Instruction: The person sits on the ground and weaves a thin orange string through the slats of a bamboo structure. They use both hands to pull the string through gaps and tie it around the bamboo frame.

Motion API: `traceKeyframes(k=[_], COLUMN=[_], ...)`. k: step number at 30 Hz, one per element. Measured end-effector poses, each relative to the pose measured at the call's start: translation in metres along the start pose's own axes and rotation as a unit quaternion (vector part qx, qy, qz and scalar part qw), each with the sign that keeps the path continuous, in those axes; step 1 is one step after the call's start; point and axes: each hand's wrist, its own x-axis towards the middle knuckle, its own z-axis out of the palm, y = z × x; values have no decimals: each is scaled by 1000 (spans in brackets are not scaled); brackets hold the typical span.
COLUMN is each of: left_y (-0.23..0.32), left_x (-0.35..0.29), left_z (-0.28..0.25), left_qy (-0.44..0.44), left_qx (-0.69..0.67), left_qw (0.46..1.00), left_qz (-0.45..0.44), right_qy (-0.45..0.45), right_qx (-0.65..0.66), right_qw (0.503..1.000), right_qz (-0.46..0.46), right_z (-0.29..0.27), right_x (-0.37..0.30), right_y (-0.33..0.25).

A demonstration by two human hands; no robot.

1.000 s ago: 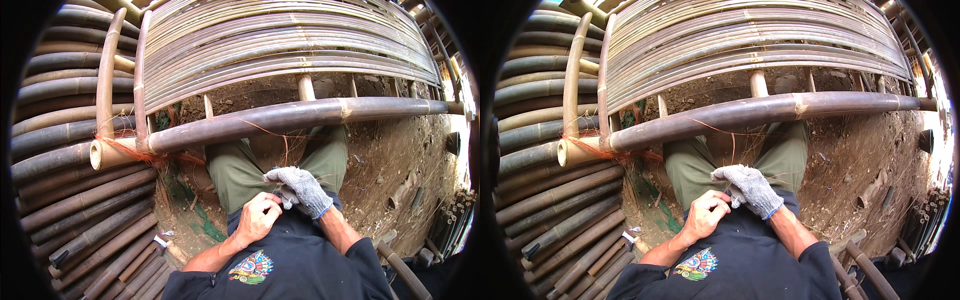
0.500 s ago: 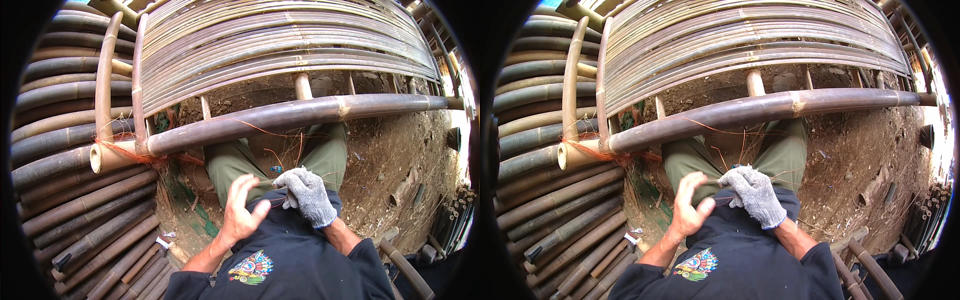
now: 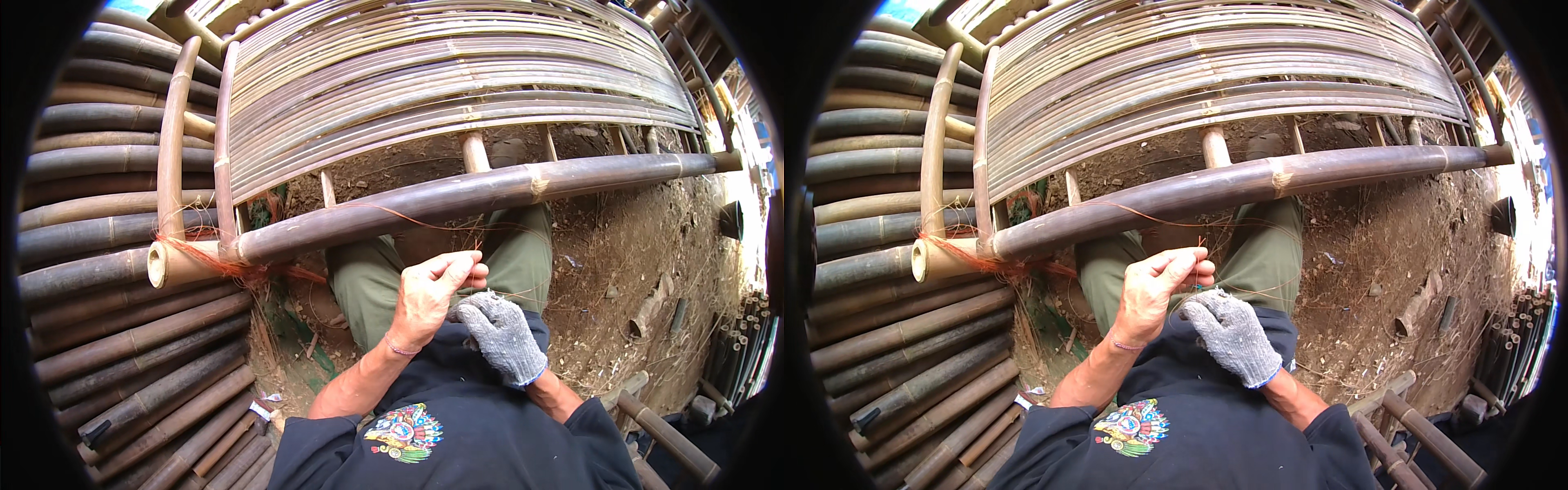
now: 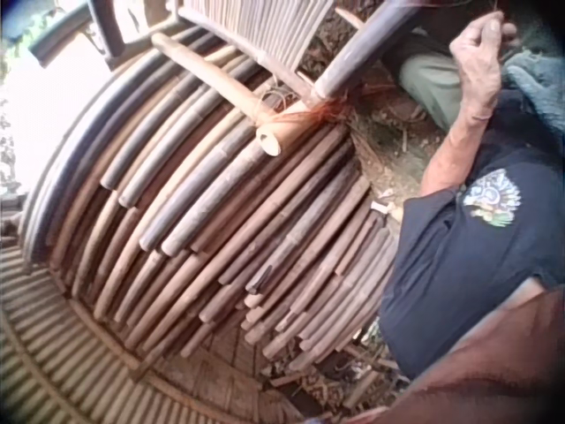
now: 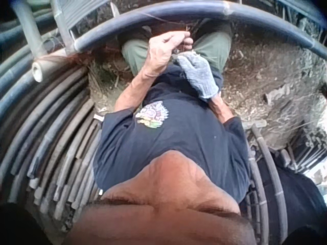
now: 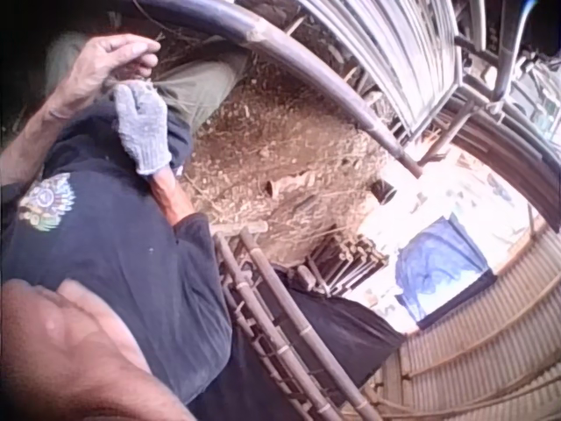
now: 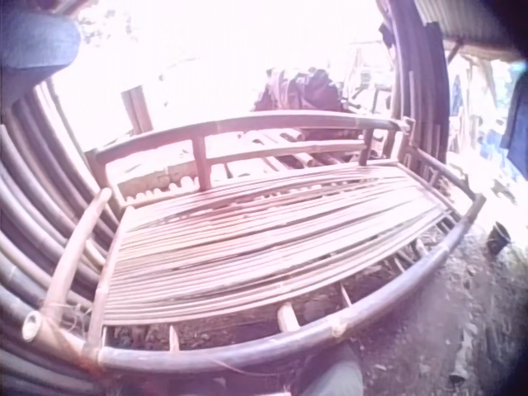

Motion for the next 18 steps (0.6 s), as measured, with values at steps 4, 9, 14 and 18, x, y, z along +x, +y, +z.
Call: traceKeyframes(k=[4,9,14,18], left_y=[-3,-6,-3,-2], left_x=[-2,2,8,18], left_z=[6,19,43,65], left_qy=[-5,16,-10,-19], left_qx=[-22,80,162,138], left_qw=[1000,996,984,990], left_qz=[-10,42,72,32], right_qy=[-30,142,183,177], right_qx=[15,79,152,185], right_qw=[998,982,971,967], right_qz=[60,97,3,-4], right_z=[-5,-29,-85,-103], right_x=[-2,-1,16,23], right_y=[6,-5,0,6])
